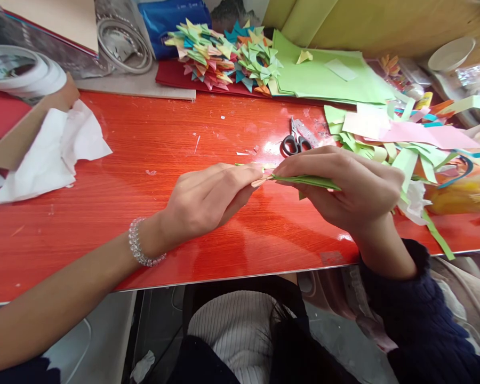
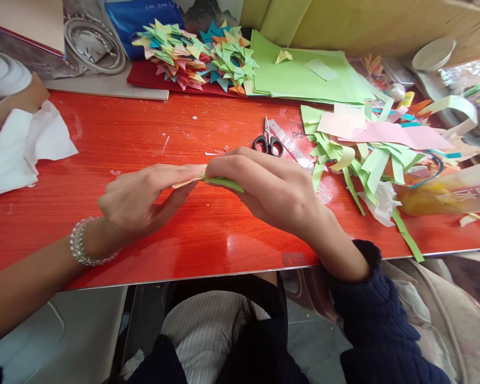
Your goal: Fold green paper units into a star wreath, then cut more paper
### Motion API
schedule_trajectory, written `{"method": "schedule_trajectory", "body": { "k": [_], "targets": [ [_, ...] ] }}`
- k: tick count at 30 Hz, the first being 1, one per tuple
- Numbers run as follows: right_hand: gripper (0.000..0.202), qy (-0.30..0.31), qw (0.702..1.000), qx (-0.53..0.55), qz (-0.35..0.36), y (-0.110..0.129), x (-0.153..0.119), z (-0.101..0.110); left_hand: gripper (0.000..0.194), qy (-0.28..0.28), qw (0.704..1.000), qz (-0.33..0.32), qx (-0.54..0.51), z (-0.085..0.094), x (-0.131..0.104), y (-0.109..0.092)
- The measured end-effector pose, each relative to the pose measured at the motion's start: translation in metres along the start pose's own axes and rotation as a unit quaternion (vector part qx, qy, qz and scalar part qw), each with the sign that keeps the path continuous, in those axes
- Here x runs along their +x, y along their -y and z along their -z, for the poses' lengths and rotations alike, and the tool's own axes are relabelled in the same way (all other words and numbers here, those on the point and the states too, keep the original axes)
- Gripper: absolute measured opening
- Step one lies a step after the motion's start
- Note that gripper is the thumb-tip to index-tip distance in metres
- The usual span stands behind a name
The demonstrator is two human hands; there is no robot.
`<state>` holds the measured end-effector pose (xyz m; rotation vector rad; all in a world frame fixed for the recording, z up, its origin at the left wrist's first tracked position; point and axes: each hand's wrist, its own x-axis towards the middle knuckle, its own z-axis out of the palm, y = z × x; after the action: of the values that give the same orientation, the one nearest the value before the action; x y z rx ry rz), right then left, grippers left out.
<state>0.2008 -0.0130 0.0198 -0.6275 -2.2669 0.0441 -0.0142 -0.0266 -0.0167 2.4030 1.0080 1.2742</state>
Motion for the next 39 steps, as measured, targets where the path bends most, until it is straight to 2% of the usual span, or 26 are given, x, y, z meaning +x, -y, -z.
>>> {"method": "schedule_trajectory", "body": {
  "k": [4,8,10,16,23,25,28,31,34,39],
  "targets": [
    [0.017,0.001,1.000,0.000,0.007,0.000,0.001,0.001,0.018,0.014,0.999,0.039,-0.013,0.000,0.002,-0.002],
    [0.019,0.016,1.000,-0.002,-0.003,0.001,0.002,0.001,0.019,0.032,0.999,0.036,0.006,0.001,0.002,-0.001],
    [0.020,0.015,1.000,0.004,0.000,0.001,0.003,0.001,0.020,0.022,1.000,0.007,0.016,0.000,0.001,0.001],
    [0.018,0.014,1.000,0.007,0.003,0.001,0.002,0.000,0.025,-0.054,0.986,-0.127,0.088,-0.002,-0.001,0.005],
    [0.008,0.029,0.999,0.016,0.002,-0.001,0.007,-0.002,0.017,-0.081,0.973,-0.165,0.137,-0.003,0.003,0.006],
    [0.009,0.049,0.998,0.033,-0.007,-0.003,0.009,-0.002,0.013,-0.070,0.982,-0.129,0.122,-0.003,0.005,0.004],
    [0.018,0.062,0.994,0.060,-0.070,-0.005,0.011,0.000,0.018,-0.032,0.997,-0.001,0.069,-0.001,0.008,-0.002],
    [0.017,0.047,0.985,0.080,-0.149,-0.006,0.011,0.001,0.019,-0.021,0.994,0.107,-0.013,0.000,0.011,-0.007],
    [0.018,0.026,0.976,0.082,-0.201,-0.005,0.011,-0.003,0.017,-0.013,0.984,0.164,-0.066,0.001,0.012,-0.007],
    [0.013,0.013,0.965,0.096,-0.244,-0.003,0.009,-0.013,0.021,0.018,0.966,0.230,-0.113,0.000,0.014,-0.007]
  ]
}}
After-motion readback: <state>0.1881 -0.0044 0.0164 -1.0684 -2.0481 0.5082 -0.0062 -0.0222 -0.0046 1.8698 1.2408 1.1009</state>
